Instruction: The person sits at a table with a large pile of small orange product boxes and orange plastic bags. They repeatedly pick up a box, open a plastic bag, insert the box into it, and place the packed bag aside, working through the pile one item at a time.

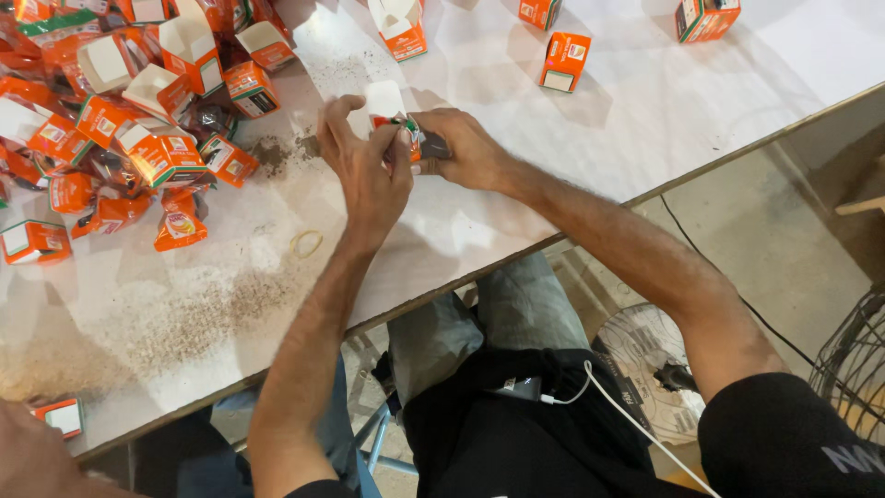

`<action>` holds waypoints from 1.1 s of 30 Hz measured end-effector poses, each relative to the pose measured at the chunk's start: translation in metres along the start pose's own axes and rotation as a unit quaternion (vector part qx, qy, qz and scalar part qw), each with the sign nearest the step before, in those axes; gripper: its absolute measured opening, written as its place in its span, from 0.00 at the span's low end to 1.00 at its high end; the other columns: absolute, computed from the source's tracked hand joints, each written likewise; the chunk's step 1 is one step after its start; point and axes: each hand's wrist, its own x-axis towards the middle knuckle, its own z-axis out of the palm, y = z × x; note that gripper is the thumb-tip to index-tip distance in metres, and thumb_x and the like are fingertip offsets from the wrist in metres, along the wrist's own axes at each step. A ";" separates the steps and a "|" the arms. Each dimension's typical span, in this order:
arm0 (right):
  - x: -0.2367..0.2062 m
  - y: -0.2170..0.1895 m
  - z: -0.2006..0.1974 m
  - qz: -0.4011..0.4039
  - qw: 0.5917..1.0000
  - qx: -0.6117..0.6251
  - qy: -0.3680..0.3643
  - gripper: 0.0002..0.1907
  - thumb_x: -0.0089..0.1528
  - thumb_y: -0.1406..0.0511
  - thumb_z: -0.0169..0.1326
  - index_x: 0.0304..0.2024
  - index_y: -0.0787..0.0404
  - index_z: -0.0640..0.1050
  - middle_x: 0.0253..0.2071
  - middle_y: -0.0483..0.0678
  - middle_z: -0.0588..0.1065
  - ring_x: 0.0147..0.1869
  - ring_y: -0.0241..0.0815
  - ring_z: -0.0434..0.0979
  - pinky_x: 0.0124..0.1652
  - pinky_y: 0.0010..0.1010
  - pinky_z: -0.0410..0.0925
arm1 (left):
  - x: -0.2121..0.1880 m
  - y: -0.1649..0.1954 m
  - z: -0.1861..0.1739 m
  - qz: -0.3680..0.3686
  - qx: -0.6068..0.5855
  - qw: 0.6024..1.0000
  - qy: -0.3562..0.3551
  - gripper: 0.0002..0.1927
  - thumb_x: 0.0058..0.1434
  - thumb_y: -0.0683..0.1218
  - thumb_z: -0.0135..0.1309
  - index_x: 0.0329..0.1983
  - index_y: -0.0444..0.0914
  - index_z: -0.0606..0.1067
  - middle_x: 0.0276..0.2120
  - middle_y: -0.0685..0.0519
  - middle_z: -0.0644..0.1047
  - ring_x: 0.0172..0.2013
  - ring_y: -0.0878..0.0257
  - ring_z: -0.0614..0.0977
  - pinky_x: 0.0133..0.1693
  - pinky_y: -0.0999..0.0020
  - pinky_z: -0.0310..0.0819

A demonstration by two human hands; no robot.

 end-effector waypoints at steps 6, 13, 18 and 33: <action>-0.004 0.001 0.005 -0.041 0.999 -0.035 0.010 0.29 0.59 0.62 0.69 0.60 0.60 0.73 0.50 0.57 0.78 0.55 0.63 0.75 0.54 0.49 0.68 | 0.013 -0.020 0.014 -0.206 -0.223 0.953 -0.012 0.30 0.56 0.42 0.61 0.59 0.30 0.64 0.49 0.42 0.70 0.46 0.55 0.77 0.42 0.64 0.77; -0.012 -0.001 0.013 0.067 0.997 -0.009 0.040 0.34 0.61 0.60 0.64 0.64 0.60 0.63 0.54 0.51 0.78 0.57 0.54 0.80 0.52 0.41 0.72 | 0.021 -0.037 0.018 -0.253 -0.249 0.932 -0.077 0.11 0.57 0.41 0.60 0.42 0.31 0.80 0.30 0.53 0.82 0.31 0.67 0.81 0.34 0.71 0.76; -0.012 -0.004 0.014 -0.039 0.971 -0.235 -0.001 0.28 0.61 0.69 0.63 0.63 0.59 0.71 0.63 0.55 0.72 0.54 0.58 0.77 0.52 0.45 0.71 | 0.019 -0.053 0.002 -0.304 -0.459 0.819 -0.164 0.10 0.59 0.43 0.51 0.40 0.33 0.78 0.28 0.53 0.79 0.27 0.66 0.79 0.30 0.70 0.76; -0.006 -0.011 0.007 0.156 0.987 -0.038 -0.019 0.28 0.62 0.72 0.63 0.61 0.57 0.66 0.47 0.55 0.77 0.51 0.57 0.80 0.50 0.44 0.72 | 0.008 -0.038 -0.004 0.017 -0.217 0.974 -0.054 0.13 0.65 0.34 0.53 0.52 0.31 0.78 0.50 0.42 0.80 0.51 0.53 0.84 0.54 0.61 0.79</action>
